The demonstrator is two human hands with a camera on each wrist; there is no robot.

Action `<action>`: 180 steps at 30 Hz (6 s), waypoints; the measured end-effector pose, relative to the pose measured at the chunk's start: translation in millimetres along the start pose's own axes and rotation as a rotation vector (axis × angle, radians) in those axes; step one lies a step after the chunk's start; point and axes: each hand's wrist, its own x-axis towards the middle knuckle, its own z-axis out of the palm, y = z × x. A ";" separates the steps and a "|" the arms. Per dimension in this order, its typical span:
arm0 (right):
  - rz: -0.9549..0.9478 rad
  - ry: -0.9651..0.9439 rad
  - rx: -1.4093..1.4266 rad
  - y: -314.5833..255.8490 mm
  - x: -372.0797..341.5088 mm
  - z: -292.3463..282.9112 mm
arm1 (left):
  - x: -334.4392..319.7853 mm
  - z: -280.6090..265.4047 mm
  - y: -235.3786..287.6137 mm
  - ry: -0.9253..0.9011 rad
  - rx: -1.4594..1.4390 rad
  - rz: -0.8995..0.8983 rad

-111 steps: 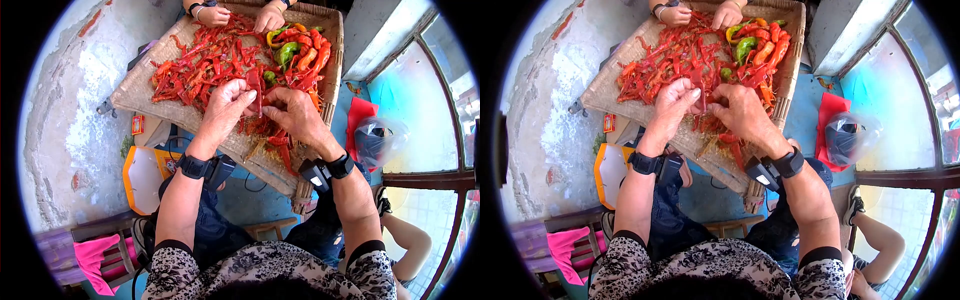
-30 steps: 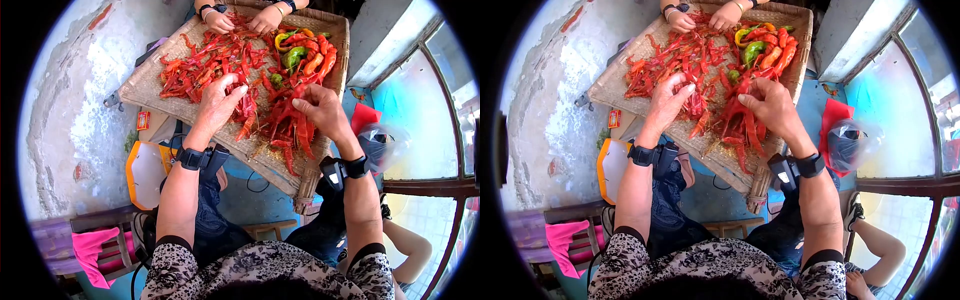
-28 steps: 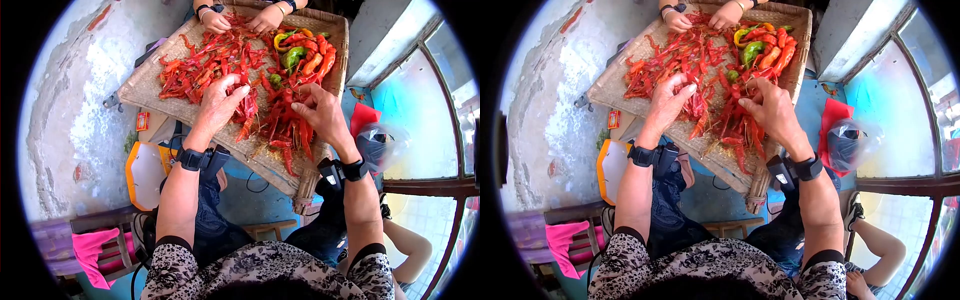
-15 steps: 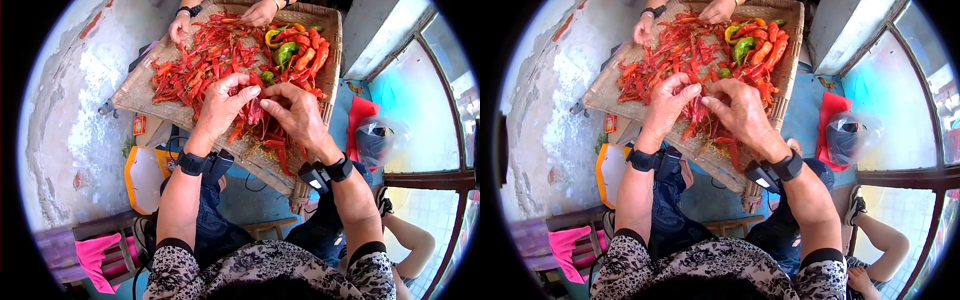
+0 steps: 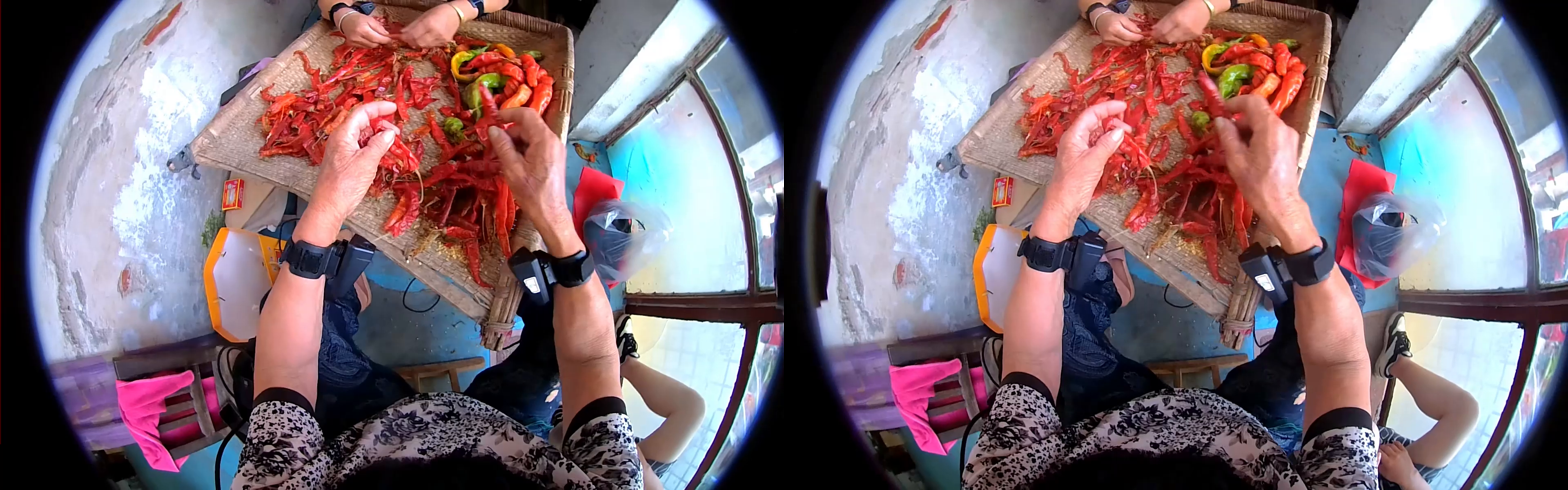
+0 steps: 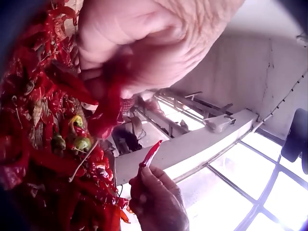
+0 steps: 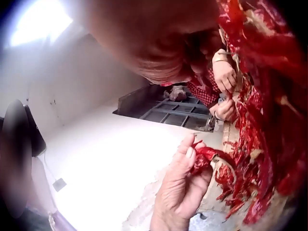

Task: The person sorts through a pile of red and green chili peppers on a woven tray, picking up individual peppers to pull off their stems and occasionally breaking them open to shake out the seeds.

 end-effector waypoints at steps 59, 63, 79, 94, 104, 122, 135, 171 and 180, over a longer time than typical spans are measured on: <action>0.254 -0.428 0.451 -29.7 3.7 65.8 | -19.6 -45.5 -7.6 -0.063 0.123 -0.058; 0.001 -0.144 0.197 -19.5 19.9 29.3 | -25.8 -45.1 7.9 -0.134 0.456 -0.125; -0.088 0.064 -0.367 17.7 35.3 -18.1 | -36.6 -6.7 -29.4 -0.304 0.940 0.088; -0.413 0.067 -0.466 0.0 34.2 5.9 | 2.6 -37.2 -11.8 0.141 0.894 0.113; -0.152 -0.431 0.047 -31.9 6.7 48.7 | -1.7 -6.1 -0.8 -0.174 0.573 -0.061; 0.005 -0.149 0.133 -8.1 31.7 13.4 | -5.9 -11.6 2.2 -0.231 0.500 -0.028; -0.121 0.009 -0.380 11.2 39.9 -8.6 | 4.3 15.0 -49.5 -0.154 1.291 0.019; 0.113 -0.197 0.317 -10.7 18.7 30.7 | -27.6 14.7 -9.9 -0.388 0.639 -0.043; -0.109 -0.082 -0.347 14.3 28.8 -8.8 | -25.8 2.5 -26.4 -0.375 0.565 0.138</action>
